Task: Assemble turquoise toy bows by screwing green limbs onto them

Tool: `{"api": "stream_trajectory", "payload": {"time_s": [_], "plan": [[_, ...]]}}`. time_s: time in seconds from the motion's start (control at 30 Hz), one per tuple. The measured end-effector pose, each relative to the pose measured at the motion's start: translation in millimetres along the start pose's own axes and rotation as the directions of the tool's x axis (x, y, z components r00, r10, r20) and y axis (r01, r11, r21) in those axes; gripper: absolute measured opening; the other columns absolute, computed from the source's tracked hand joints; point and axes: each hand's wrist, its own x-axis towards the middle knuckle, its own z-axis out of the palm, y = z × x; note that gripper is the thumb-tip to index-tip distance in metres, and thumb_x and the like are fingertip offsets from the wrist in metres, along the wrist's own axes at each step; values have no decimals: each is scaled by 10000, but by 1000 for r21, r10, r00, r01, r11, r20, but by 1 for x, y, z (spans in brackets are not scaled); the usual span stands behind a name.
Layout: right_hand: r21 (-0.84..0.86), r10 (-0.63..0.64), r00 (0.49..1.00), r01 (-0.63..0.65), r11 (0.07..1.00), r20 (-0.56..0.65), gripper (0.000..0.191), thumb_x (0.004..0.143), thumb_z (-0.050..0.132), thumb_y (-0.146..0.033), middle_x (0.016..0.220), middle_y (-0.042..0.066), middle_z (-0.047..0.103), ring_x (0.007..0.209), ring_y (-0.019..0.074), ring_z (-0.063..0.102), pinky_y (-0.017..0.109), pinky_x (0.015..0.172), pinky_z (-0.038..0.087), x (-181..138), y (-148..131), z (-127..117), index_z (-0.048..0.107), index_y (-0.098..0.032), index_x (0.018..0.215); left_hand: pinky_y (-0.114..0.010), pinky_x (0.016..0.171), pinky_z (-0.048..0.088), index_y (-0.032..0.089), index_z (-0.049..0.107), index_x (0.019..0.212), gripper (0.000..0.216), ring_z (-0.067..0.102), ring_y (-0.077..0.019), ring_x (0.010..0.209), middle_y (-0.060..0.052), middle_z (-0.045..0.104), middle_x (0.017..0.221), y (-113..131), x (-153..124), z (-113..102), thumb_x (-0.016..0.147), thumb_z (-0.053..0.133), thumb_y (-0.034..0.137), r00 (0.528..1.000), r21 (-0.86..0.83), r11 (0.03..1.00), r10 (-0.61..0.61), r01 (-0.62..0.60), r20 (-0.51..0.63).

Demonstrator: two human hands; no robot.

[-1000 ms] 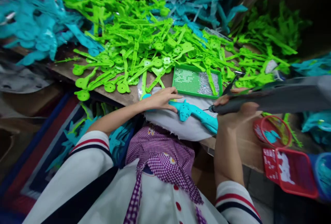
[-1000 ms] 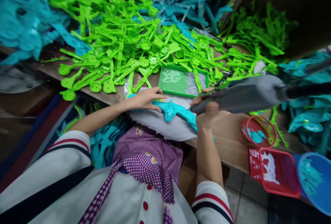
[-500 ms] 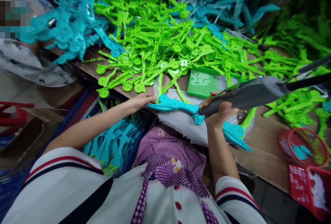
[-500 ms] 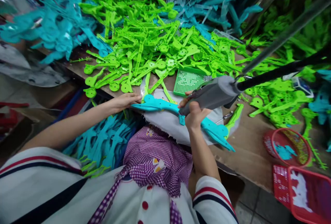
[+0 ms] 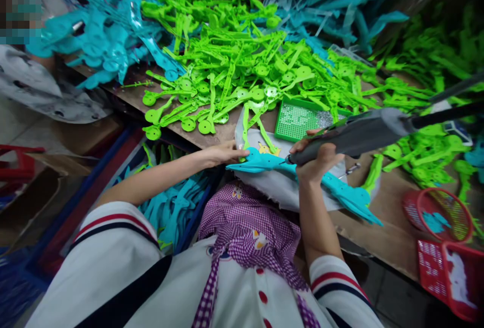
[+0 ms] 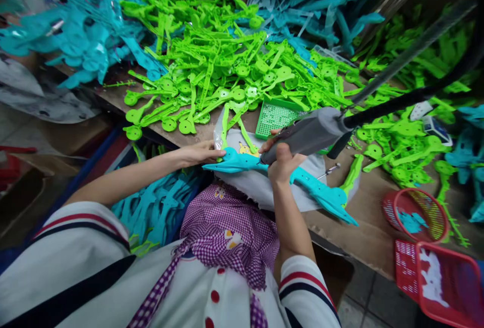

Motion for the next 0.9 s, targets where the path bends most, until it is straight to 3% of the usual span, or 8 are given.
{"api": "stream_trajectory", "payload": {"time_s": [0.1,0.2,0.4,0.53,0.67,0.9], "plan": [[2,10,1000,-10,1000,-19,409,752,627,-720,502,-59,488,337,157,463,306,313,382,1,-3,-2,626,-314,803,-283,632,511,146,673,889,267,649,-124,645,-41,710,778,4,0,1,697,857,176,1000,-33,999,-20,20,7],[13,13,1000,-13,1000,18,439,776,585,-751,488,-52,455,346,165,465,314,316,381,1,-13,-8,649,-319,820,-288,628,526,146,670,910,321,667,-136,676,-66,725,827,7,-2,4,651,855,108,999,-104,994,-35,34,-4],[29,-45,997,43,999,55,496,788,537,-802,509,-45,448,356,165,465,320,323,383,9,-23,-15,653,-321,828,-278,644,530,158,652,947,414,664,-139,724,-60,725,855,-1,10,10,586,842,92,993,-167,981,86,-98,-80],[-21,-34,999,34,999,12,433,792,591,-740,532,-44,469,361,156,473,324,326,380,18,-13,-15,640,-309,807,-303,684,511,155,638,963,415,658,-140,750,-56,705,865,-7,25,9,590,809,86,986,-140,987,53,-76,-156],[-13,-44,999,44,999,-6,425,804,583,-720,544,-51,468,378,148,490,318,345,377,34,2,-17,624,-297,821,-291,628,459,167,636,1006,444,607,-121,682,-25,668,813,-9,29,11,596,800,121,973,-52,992,106,-119,-203],[-168,-14,999,8,986,-35,544,828,478,-803,499,-44,480,410,129,482,324,416,371,101,47,5,577,-274,743,-278,660,478,175,596,1002,409,619,-155,789,-37,674,879,-16,26,17,618,729,229,939,105,977,207,-185,-276]]}}
